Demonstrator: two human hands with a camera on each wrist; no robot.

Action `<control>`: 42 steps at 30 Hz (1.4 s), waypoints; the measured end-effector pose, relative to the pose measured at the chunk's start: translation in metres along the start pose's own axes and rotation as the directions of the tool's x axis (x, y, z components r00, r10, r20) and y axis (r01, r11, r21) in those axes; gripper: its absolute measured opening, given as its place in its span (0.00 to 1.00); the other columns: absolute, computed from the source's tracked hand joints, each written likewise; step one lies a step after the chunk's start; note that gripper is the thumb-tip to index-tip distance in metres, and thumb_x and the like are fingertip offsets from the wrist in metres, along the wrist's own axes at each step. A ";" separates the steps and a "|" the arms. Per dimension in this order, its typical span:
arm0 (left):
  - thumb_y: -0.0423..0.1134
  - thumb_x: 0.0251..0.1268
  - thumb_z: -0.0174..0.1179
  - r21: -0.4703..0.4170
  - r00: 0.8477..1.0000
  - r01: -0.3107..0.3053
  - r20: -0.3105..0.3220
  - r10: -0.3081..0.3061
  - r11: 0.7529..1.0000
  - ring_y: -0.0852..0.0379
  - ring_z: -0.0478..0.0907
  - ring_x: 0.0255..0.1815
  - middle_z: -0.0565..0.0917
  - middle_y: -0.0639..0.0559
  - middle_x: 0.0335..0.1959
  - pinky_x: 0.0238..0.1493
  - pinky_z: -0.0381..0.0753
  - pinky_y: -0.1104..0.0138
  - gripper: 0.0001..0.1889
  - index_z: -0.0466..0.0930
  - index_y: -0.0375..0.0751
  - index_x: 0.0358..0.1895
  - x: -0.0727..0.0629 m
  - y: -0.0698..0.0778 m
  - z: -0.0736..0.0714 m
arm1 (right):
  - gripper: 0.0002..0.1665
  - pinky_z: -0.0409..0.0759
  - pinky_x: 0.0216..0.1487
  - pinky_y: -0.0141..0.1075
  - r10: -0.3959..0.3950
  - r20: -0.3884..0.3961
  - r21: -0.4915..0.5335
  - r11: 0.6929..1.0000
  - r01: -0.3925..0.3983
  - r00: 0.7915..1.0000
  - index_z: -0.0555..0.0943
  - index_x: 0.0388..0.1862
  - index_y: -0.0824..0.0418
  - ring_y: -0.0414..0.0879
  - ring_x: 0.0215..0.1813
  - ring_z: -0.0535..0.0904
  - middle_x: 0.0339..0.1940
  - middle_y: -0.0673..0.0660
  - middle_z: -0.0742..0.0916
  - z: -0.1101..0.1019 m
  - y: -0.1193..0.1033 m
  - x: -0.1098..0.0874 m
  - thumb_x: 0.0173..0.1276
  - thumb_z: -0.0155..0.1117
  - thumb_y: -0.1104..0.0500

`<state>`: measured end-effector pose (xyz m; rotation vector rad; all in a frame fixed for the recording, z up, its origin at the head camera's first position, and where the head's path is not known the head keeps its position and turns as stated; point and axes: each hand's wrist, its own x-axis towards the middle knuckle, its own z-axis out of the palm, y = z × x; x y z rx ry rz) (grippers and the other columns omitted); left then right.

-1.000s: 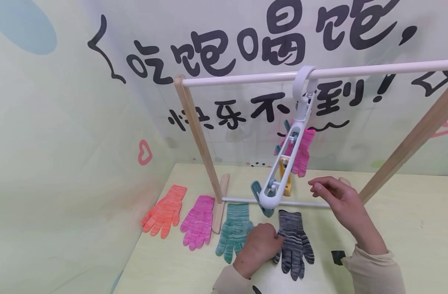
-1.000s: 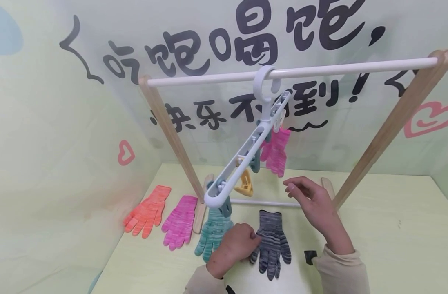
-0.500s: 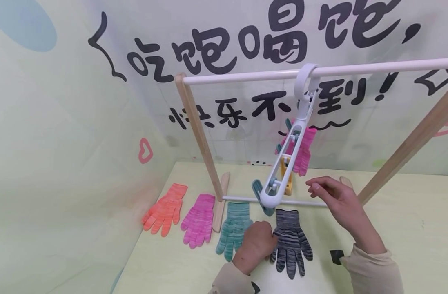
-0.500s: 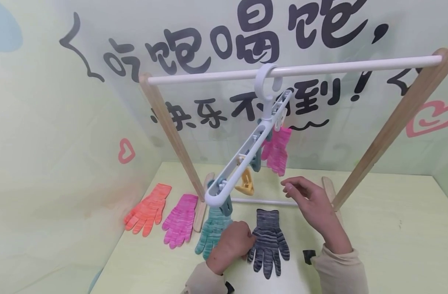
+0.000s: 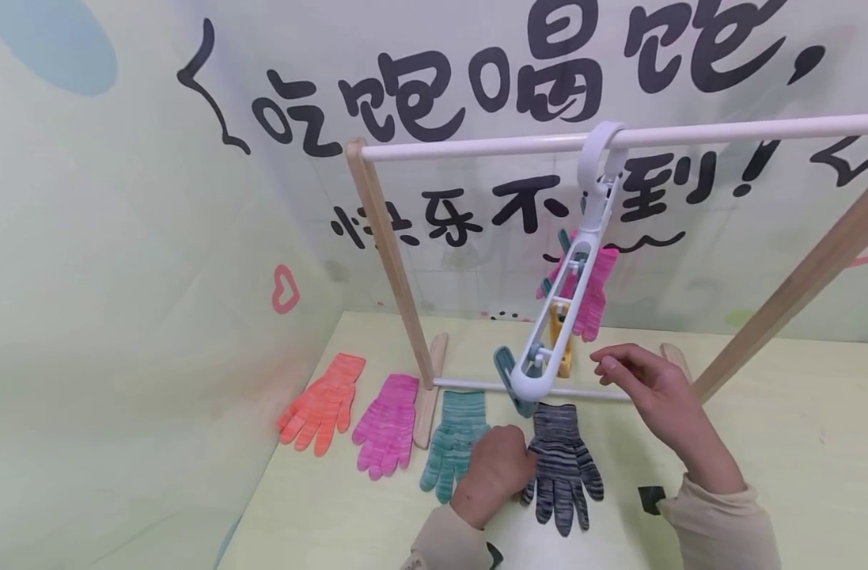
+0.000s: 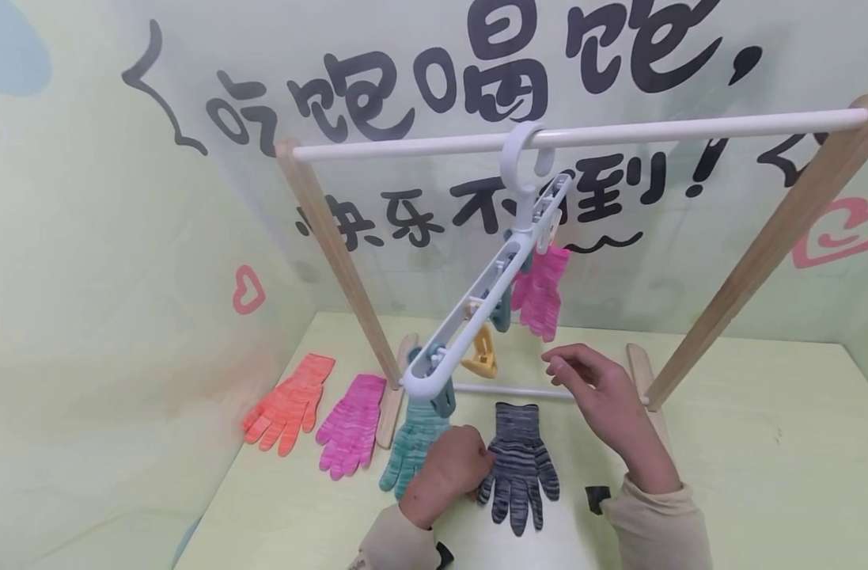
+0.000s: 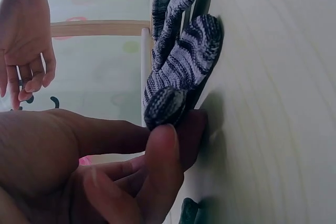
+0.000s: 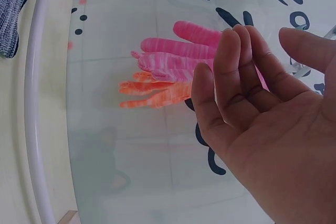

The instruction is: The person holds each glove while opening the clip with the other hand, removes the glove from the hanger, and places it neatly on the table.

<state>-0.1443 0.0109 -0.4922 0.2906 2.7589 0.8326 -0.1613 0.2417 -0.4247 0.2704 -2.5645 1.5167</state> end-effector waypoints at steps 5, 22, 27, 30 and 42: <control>0.35 0.68 0.62 0.019 1.000 0.008 0.013 -0.008 1.000 0.59 0.65 0.05 0.62 0.58 0.01 0.14 0.65 0.68 0.28 0.65 0.47 0.07 0.000 0.003 -0.003 | 0.13 0.82 0.44 0.26 0.003 0.001 0.000 1.000 -0.003 1.000 0.85 0.57 0.60 0.30 0.44 0.82 0.43 0.40 0.87 -0.001 0.000 -0.001 0.81 0.58 0.57; 0.47 0.71 0.64 0.115 0.998 0.010 -0.056 -0.004 0.993 0.61 0.61 0.11 0.61 0.61 0.08 0.14 0.57 0.68 0.29 0.63 0.51 0.10 0.003 0.003 -0.010 | 0.13 0.82 0.45 0.24 -0.015 0.000 -0.005 1.000 0.015 1.000 0.85 0.57 0.61 0.31 0.43 0.82 0.44 0.45 0.87 -0.003 -0.001 -0.001 0.81 0.58 0.58; 0.48 0.70 0.65 0.142 0.995 -0.001 -0.094 0.014 0.990 0.61 0.65 0.15 0.68 0.60 0.13 0.18 0.61 0.67 0.23 0.74 0.50 0.15 0.005 0.005 -0.015 | 0.14 0.82 0.44 0.25 -0.007 -0.003 -0.011 1.000 0.007 1.000 0.85 0.56 0.61 0.30 0.43 0.82 0.43 0.44 0.87 -0.003 0.000 0.000 0.81 0.58 0.58; 0.48 0.71 0.65 0.118 0.994 0.002 -0.107 0.011 0.993 0.62 0.66 0.15 0.71 0.60 0.14 0.19 0.62 0.68 0.18 0.82 0.48 0.21 0.007 0.006 -0.016 | 0.13 0.82 0.43 0.26 -0.005 -0.009 -0.019 1.000 0.005 1.000 0.85 0.56 0.61 0.30 0.43 0.82 0.42 0.43 0.86 -0.004 0.001 -0.001 0.81 0.58 0.58; 0.47 0.71 0.65 -0.022 0.974 -0.048 -0.221 0.042 0.999 0.63 0.66 0.14 0.71 0.58 0.14 0.16 0.63 0.69 0.17 0.78 0.45 0.24 0.016 0.012 -0.032 | 0.13 0.79 0.43 0.22 -0.013 -0.057 -0.011 1.000 0.012 0.998 0.85 0.56 0.62 0.28 0.44 0.81 0.39 0.33 0.84 -0.005 0.005 0.000 0.81 0.59 0.59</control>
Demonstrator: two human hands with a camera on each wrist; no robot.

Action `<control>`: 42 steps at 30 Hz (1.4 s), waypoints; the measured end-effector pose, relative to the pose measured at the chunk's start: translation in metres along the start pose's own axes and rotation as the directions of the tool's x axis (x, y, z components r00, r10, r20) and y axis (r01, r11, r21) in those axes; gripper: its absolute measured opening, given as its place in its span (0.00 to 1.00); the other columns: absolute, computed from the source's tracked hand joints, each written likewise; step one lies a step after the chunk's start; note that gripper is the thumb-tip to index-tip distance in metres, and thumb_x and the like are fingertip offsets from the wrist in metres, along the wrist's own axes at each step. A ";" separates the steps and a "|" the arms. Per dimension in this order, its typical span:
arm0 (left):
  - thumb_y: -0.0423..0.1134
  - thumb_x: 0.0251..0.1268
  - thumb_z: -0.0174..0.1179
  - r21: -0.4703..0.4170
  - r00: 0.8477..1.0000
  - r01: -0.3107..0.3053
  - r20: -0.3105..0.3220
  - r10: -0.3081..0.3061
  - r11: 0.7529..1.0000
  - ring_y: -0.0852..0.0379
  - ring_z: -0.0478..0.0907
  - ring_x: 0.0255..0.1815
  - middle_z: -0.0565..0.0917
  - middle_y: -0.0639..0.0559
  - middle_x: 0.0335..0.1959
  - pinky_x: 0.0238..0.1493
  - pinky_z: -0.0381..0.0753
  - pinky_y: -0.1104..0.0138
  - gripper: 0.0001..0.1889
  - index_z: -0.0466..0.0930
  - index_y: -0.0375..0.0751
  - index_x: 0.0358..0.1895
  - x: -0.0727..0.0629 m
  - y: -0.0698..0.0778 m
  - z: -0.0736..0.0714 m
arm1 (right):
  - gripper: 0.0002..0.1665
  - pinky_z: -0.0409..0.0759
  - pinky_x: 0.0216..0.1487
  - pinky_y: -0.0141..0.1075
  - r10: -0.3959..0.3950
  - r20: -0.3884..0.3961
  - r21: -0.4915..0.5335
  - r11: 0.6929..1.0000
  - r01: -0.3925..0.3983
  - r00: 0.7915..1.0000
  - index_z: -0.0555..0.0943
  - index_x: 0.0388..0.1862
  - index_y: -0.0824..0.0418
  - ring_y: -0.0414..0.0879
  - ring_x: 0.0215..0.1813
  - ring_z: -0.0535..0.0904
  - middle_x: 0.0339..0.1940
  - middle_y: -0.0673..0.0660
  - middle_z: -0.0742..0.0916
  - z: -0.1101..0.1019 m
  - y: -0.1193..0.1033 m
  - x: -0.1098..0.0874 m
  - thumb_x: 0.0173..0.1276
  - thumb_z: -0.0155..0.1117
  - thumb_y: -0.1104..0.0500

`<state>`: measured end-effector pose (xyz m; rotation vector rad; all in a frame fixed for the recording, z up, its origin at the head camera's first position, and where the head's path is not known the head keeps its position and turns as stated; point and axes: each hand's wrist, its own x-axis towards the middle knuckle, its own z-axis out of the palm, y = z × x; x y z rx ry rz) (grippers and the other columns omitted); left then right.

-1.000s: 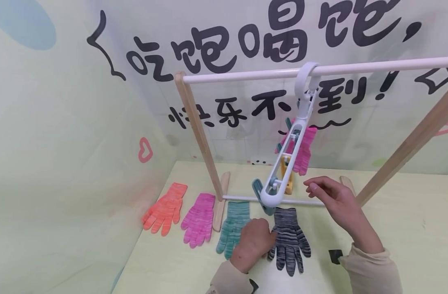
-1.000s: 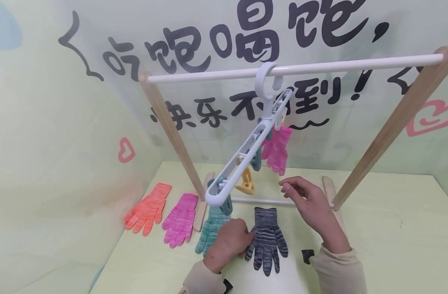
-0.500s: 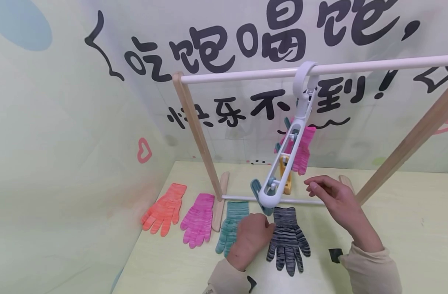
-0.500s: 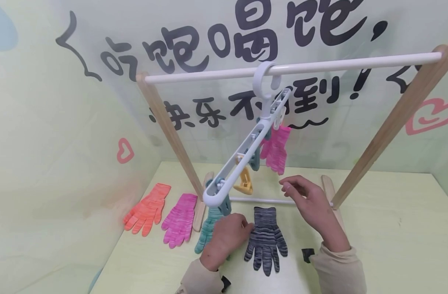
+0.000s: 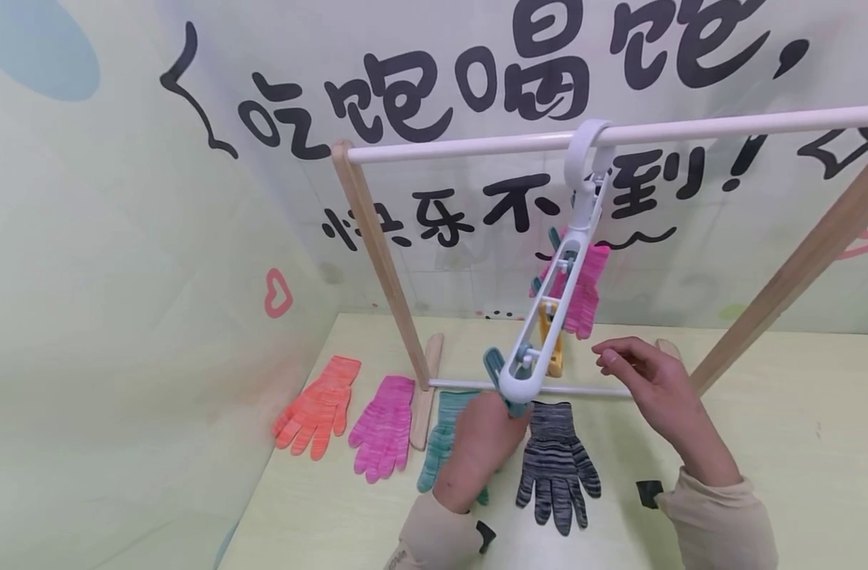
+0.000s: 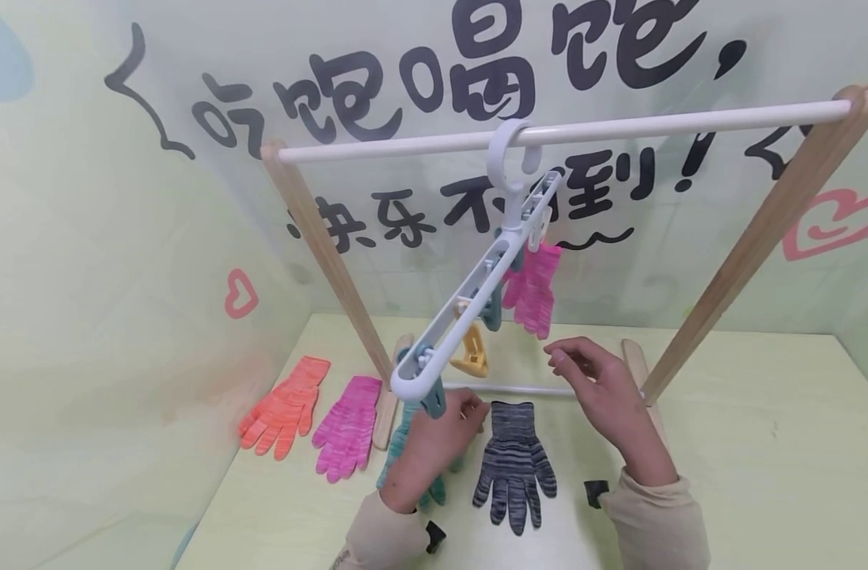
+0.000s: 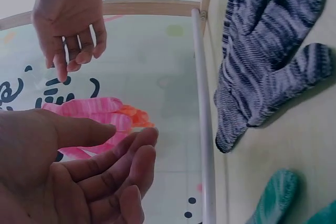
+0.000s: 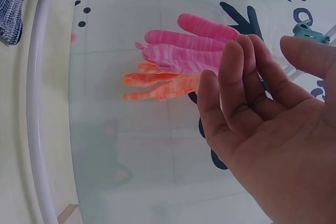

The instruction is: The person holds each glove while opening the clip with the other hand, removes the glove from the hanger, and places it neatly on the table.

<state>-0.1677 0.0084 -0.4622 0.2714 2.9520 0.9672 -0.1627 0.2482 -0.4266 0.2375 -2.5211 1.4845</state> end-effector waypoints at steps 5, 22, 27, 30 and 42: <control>0.41 0.69 0.65 -0.034 0.999 -0.035 -0.024 0.034 0.999 0.62 0.67 0.14 0.75 0.56 0.16 0.16 0.65 0.69 0.11 0.81 0.45 0.26 0.004 0.007 -0.011 | 0.13 0.77 0.43 0.19 -0.008 -0.100 0.006 1.000 0.008 0.995 0.85 0.56 0.62 0.24 0.43 0.80 0.41 0.29 0.83 0.001 0.001 0.003 0.79 0.61 0.60; 0.35 0.60 0.68 -0.022 0.998 -0.028 -0.055 0.027 0.999 0.61 0.69 0.16 0.77 0.54 0.16 0.17 0.66 0.70 0.11 0.77 0.45 0.22 0.001 0.006 -0.015 | 0.26 0.72 0.55 0.18 0.001 -0.315 0.026 1.000 0.008 0.949 0.75 0.70 0.64 0.30 0.58 0.71 0.65 0.59 0.80 0.023 -0.012 0.027 0.77 0.65 0.58; 0.36 0.57 0.71 -0.024 0.997 -0.022 -0.069 0.021 0.999 0.61 0.70 0.16 0.80 0.53 0.17 0.18 0.67 0.70 0.09 0.80 0.44 0.25 0.002 0.005 -0.016 | 0.28 0.73 0.57 0.22 -0.011 -0.308 0.031 0.999 0.021 0.951 0.73 0.71 0.64 0.39 0.61 0.73 0.65 0.61 0.81 0.023 -0.019 0.041 0.76 0.66 0.57; 0.37 0.61 0.69 -0.033 0.999 -0.018 -0.046 0.016 0.999 0.62 0.69 0.15 0.78 0.54 0.17 0.17 0.66 0.70 0.09 0.80 0.44 0.26 0.002 0.005 -0.017 | 0.29 0.72 0.57 0.22 -0.005 -0.295 0.029 0.999 0.014 0.955 0.73 0.71 0.64 0.47 0.62 0.75 0.64 0.62 0.82 0.021 -0.022 0.047 0.77 0.65 0.54; 0.34 0.63 0.68 -0.094 1.000 -0.023 -0.007 0.022 0.995 0.64 0.68 0.16 0.82 0.53 0.20 0.18 0.67 0.71 0.03 0.86 0.44 0.31 -0.001 0.006 -0.016 | 0.19 0.74 0.54 0.28 -0.020 -0.327 -0.012 1.000 0.016 0.945 0.80 0.61 0.66 0.27 0.47 0.74 0.51 0.63 0.86 0.024 -0.018 0.055 0.78 0.64 0.56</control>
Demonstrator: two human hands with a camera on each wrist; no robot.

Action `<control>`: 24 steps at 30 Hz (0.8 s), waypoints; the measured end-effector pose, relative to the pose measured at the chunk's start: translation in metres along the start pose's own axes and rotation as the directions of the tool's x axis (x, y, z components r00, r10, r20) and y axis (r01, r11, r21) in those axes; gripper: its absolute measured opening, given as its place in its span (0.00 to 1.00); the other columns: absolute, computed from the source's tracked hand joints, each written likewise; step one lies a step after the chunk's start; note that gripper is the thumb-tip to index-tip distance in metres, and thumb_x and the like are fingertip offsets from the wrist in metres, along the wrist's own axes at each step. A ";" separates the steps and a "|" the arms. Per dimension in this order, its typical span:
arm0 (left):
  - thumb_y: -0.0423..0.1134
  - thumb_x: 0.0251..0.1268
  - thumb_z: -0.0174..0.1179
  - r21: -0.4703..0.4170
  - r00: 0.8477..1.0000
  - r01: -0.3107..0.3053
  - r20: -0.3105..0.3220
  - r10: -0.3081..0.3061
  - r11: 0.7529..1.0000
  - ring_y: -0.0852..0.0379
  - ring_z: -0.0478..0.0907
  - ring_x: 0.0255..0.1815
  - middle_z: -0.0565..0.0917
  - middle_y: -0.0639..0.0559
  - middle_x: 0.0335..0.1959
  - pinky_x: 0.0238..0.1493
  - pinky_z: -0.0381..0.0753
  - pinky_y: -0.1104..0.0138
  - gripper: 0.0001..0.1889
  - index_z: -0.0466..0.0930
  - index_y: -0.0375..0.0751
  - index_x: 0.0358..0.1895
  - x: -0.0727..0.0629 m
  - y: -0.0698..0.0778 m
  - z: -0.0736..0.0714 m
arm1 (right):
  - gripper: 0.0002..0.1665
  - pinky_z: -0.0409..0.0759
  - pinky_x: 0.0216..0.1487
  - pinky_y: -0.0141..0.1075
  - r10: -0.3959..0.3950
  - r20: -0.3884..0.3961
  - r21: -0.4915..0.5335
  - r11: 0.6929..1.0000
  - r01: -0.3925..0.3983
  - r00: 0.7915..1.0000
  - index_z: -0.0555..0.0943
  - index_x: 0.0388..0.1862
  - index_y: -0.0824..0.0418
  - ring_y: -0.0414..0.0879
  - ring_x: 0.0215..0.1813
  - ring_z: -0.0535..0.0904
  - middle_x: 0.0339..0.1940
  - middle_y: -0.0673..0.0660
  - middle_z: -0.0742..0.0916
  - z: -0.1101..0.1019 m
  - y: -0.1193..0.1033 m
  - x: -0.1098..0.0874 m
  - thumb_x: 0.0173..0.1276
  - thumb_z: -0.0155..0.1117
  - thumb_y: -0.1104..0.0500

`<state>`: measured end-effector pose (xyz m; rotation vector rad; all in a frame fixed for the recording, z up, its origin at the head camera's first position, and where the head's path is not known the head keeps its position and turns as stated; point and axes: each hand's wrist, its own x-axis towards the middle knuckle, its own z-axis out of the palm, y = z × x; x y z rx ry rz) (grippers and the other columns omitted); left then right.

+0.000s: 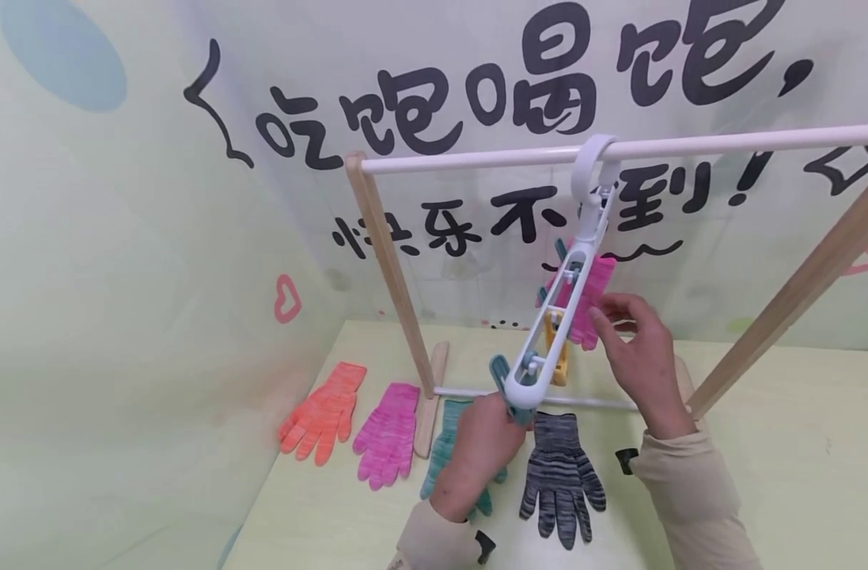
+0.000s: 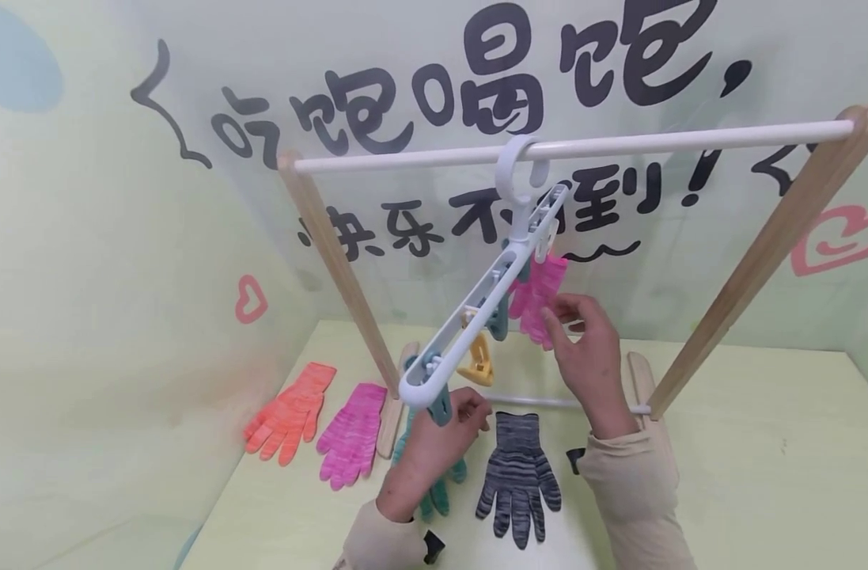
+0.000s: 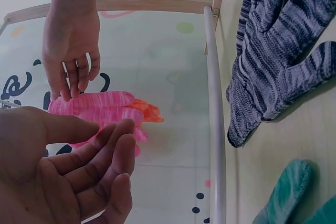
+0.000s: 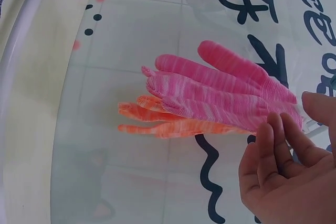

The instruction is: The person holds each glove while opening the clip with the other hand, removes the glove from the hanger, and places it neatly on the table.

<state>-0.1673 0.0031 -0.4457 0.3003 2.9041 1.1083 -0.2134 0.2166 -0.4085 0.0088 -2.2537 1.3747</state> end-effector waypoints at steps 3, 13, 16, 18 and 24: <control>0.30 0.61 0.67 0.014 0.999 -0.029 -0.035 0.029 0.999 0.64 0.66 0.16 0.80 0.54 0.18 0.18 0.66 0.71 0.06 0.84 0.43 0.27 0.002 0.002 -0.005 | 0.18 0.74 0.52 0.27 -0.002 -0.013 -0.007 1.000 0.002 1.000 0.81 0.59 0.66 0.27 0.46 0.74 0.49 0.62 0.87 0.001 0.000 0.000 0.77 0.64 0.58; 0.37 0.73 0.62 -0.040 0.972 -0.181 -0.159 0.172 0.983 0.57 0.84 0.31 0.92 0.50 0.34 0.31 0.79 0.70 0.06 0.88 0.46 0.46 0.022 0.016 -0.032 | 0.25 0.73 0.55 0.27 0.030 -0.081 0.001 1.000 -0.030 0.996 0.75 0.66 0.68 0.49 0.58 0.76 0.59 0.65 0.81 0.000 0.000 0.012 0.76 0.66 0.57; 0.39 0.78 0.58 -0.101 0.973 -0.176 -0.165 0.158 0.979 0.55 0.86 0.38 0.92 0.51 0.39 0.38 0.82 0.68 0.09 0.88 0.47 0.49 0.029 0.015 -0.037 | 0.27 0.75 0.58 0.33 0.065 -0.032 -0.002 0.998 -0.065 0.997 0.73 0.68 0.66 0.57 0.60 0.78 0.62 0.65 0.82 0.000 0.004 0.013 0.77 0.65 0.54; 0.41 0.79 0.57 -0.143 0.975 -0.169 -0.169 0.144 0.975 0.56 0.86 0.41 0.91 0.52 0.41 0.41 0.82 0.67 0.09 0.87 0.47 0.49 0.033 0.015 -0.040 | 0.28 0.75 0.58 0.35 0.079 -0.003 -0.003 0.997 -0.079 0.997 0.73 0.69 0.66 0.59 0.60 0.80 0.62 0.66 0.83 0.001 0.006 0.013 0.78 0.64 0.53; 0.43 0.78 0.60 -0.229 0.970 -0.185 -0.201 0.139 0.956 0.56 0.86 0.45 0.90 0.51 0.41 0.38 0.80 0.71 0.09 0.87 0.46 0.49 0.040 0.014 -0.046 | 0.26 0.72 0.52 0.28 0.065 0.019 0.001 0.998 -0.066 0.998 0.74 0.68 0.65 0.58 0.59 0.80 0.60 0.66 0.84 0.002 0.011 0.014 0.78 0.63 0.53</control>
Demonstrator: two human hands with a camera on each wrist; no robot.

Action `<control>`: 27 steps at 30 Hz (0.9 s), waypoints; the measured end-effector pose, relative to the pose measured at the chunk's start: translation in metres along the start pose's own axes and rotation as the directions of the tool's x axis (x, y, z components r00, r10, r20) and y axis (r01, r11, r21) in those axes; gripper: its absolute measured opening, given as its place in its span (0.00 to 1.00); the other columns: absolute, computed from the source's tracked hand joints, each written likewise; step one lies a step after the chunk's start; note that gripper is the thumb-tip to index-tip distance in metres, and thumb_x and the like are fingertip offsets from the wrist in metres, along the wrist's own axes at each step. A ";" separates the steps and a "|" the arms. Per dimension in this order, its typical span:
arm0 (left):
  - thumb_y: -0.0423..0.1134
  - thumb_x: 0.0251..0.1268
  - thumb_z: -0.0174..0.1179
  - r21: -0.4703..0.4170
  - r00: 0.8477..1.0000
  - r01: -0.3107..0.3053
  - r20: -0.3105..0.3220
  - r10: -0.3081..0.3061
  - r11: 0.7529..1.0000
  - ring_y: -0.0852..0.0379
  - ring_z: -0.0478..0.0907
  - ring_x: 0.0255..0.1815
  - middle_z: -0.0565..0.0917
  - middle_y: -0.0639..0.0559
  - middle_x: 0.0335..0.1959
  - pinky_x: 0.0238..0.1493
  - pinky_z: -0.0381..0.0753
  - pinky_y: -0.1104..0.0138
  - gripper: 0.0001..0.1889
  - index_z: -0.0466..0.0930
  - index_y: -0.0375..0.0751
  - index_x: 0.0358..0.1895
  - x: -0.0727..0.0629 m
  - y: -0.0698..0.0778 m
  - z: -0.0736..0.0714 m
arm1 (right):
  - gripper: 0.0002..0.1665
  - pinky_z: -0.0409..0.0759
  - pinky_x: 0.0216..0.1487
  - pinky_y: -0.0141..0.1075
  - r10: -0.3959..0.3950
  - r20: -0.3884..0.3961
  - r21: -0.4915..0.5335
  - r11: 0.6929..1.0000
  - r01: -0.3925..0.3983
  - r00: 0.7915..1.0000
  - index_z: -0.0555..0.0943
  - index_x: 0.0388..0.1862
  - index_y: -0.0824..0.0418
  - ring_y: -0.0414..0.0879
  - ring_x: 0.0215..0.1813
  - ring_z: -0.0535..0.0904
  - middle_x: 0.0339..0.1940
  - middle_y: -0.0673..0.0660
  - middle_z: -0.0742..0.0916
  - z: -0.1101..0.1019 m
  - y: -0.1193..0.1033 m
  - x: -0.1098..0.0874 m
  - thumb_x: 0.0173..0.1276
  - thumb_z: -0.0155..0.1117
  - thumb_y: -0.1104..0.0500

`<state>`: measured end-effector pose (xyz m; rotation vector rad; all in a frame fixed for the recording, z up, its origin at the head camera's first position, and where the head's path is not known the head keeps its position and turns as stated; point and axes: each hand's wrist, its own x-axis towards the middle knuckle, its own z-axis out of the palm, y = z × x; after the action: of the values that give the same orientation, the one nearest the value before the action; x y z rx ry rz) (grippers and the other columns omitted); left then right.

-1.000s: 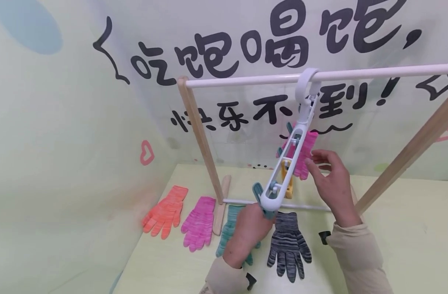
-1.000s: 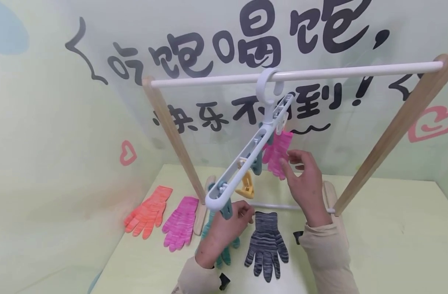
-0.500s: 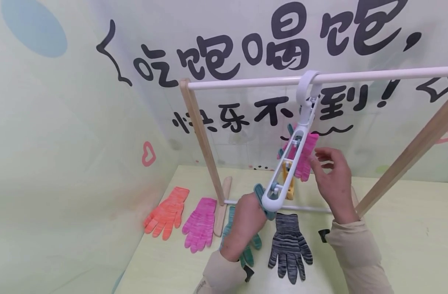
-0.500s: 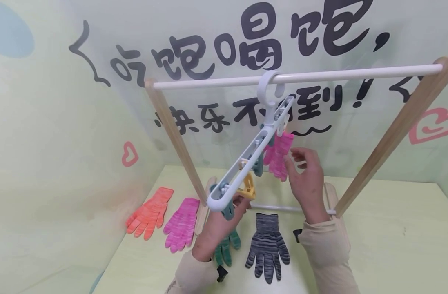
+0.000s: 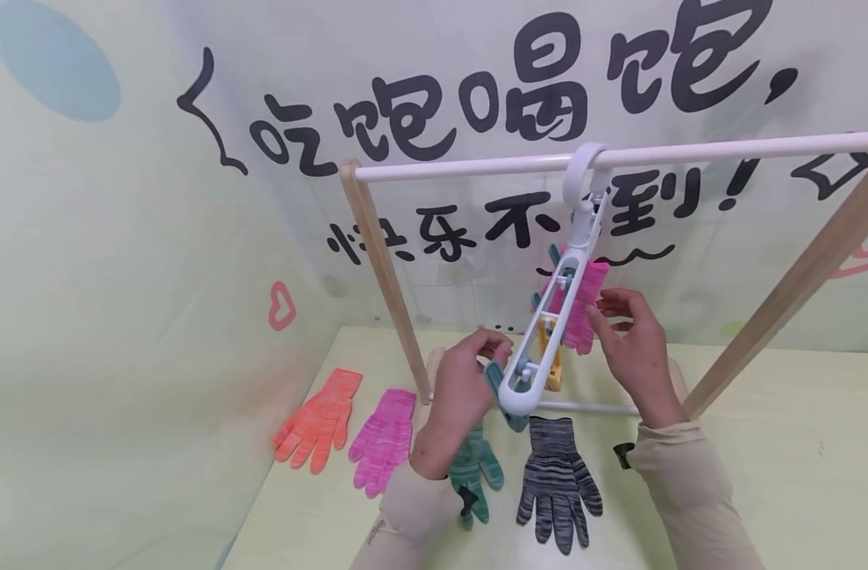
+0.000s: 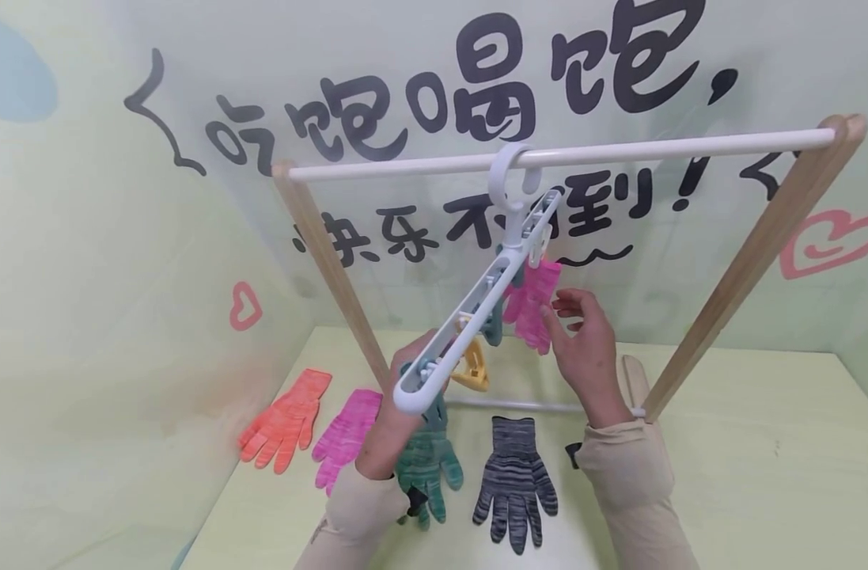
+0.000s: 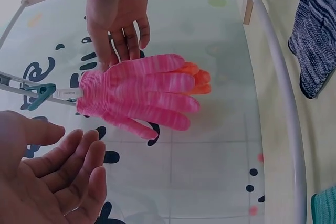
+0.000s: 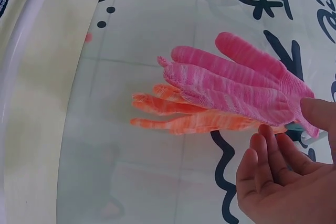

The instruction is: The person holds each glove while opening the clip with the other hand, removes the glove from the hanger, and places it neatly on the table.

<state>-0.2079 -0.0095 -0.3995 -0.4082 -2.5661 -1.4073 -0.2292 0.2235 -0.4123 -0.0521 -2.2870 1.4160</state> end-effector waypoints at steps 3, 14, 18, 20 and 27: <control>0.42 0.77 0.60 -0.027 1.000 -0.004 -0.020 0.003 1.000 0.55 0.86 0.44 0.90 0.51 0.42 0.38 0.80 0.73 0.09 0.87 0.46 0.50 0.002 0.002 -0.002 | 0.25 0.72 0.53 0.30 0.000 0.008 -0.001 1.000 0.000 1.000 0.74 0.67 0.66 0.57 0.59 0.80 0.59 0.66 0.84 0.002 -0.001 0.002 0.78 0.63 0.54; 0.44 0.79 0.59 -0.044 0.995 -0.081 -0.054 0.078 0.996 0.55 0.84 0.47 0.90 0.52 0.47 0.44 0.83 0.70 0.11 0.86 0.45 0.52 0.021 0.013 -0.008 | 0.20 0.71 0.48 0.26 -0.005 0.031 -0.040 0.999 0.007 0.999 0.79 0.61 0.68 0.51 0.50 0.77 0.52 0.66 0.85 0.007 -0.003 0.009 0.78 0.63 0.55; 0.44 0.80 0.58 -0.060 0.995 -0.092 -0.045 0.089 0.994 0.56 0.84 0.46 0.90 0.51 0.48 0.47 0.84 0.68 0.12 0.86 0.44 0.54 0.025 0.015 -0.006 | 0.18 0.71 0.44 0.25 -0.014 0.043 -0.072 0.997 0.017 0.999 0.82 0.57 0.67 0.49 0.46 0.75 0.49 0.64 0.84 0.007 0.000 0.009 0.79 0.62 0.54; 0.44 0.80 0.58 -0.064 0.995 -0.091 -0.041 0.088 0.994 0.56 0.84 0.46 0.89 0.51 0.49 0.48 0.84 0.67 0.12 0.86 0.43 0.54 0.026 0.015 -0.006 | 0.18 0.71 0.44 0.25 -0.023 0.050 -0.074 0.997 0.026 0.999 0.83 0.56 0.67 0.49 0.45 0.74 0.48 0.63 0.83 0.007 0.001 0.008 0.79 0.62 0.53; 0.44 0.80 0.57 -0.086 0.995 -0.102 -0.020 0.101 0.991 0.54 0.85 0.48 0.88 0.49 0.52 0.52 0.84 0.65 0.14 0.84 0.43 0.58 0.036 0.020 -0.006 | 0.18 0.72 0.46 0.26 -0.057 0.066 -0.047 0.997 0.060 0.996 0.85 0.55 0.64 0.46 0.47 0.75 0.48 0.61 0.83 0.004 0.001 -0.001 0.79 0.62 0.51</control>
<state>-0.2354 0.0009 -0.3703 -0.5313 -2.4411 -1.4832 -0.2300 0.2200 -0.4150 0.0454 -2.3561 1.3505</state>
